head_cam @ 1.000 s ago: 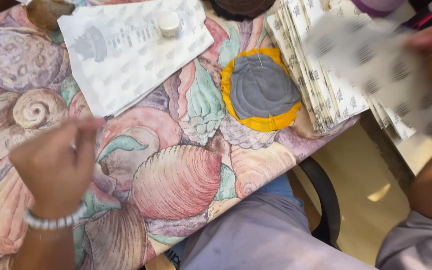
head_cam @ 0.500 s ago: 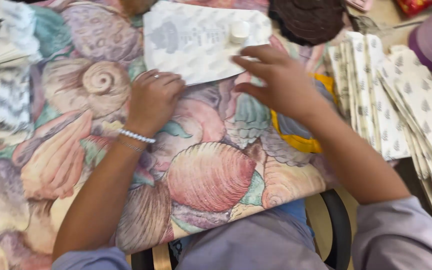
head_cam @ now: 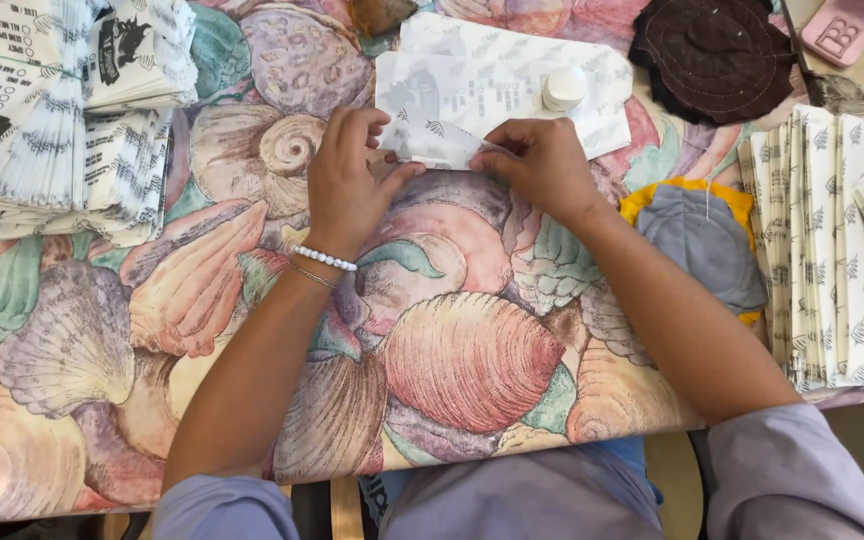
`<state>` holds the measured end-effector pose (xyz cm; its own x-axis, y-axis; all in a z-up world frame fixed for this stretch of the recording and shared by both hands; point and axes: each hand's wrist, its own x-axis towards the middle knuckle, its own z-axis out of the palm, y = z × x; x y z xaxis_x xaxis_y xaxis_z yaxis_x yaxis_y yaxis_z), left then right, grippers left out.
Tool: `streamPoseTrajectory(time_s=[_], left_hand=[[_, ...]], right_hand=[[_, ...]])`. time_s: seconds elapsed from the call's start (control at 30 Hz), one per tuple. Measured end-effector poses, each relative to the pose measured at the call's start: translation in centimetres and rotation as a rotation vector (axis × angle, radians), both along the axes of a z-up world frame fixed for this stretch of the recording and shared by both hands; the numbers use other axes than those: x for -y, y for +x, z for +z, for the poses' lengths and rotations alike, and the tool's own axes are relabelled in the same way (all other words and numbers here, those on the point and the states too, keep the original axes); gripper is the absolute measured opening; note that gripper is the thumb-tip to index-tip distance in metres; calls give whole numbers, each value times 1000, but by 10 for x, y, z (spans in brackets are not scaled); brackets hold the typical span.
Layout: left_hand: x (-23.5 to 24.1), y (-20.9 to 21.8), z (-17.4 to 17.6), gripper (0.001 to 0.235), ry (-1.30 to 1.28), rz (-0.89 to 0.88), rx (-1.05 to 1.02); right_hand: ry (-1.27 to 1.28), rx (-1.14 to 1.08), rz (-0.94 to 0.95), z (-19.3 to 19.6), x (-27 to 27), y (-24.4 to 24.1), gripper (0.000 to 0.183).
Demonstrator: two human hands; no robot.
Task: Folding paper food wrappers into a specific shape and stacking them
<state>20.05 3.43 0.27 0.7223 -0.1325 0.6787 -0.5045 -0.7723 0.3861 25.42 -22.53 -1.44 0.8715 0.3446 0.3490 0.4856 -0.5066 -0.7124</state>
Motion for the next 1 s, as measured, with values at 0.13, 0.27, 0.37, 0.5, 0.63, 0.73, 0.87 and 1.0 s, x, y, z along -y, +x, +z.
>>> streamPoseTrajectory(time_s=[0.13,0.27,0.37,0.5,0.63,0.73,0.87,1.0], left_hand=[[-9,5,-10,57,-33,-38,-53],[-9,-1,3,37,86,-163,-175],[-13,1,-1,6,152,-200,-183],[-8,3,-7,7,3,-178,-233],[-2,8,-8,10,-146,-154,-163],[3,7,-2,15,-191,-88,-11],[-7,4,-7,17,-39,-150,-81],[-3,-2,-3,24,414,-173,-211]], right_hand=[[104,-17,28,2,-1,0,13],[126,115,22,6,1,-6,20],[65,208,11,9,-1,-9,17],[100,233,160,24,-7,-17,18],[-77,300,267,30,-17,-21,22],[-73,284,147,16,-18,-14,10],[98,170,-55,-1,-11,2,11],[219,82,-35,17,-8,-11,36]])
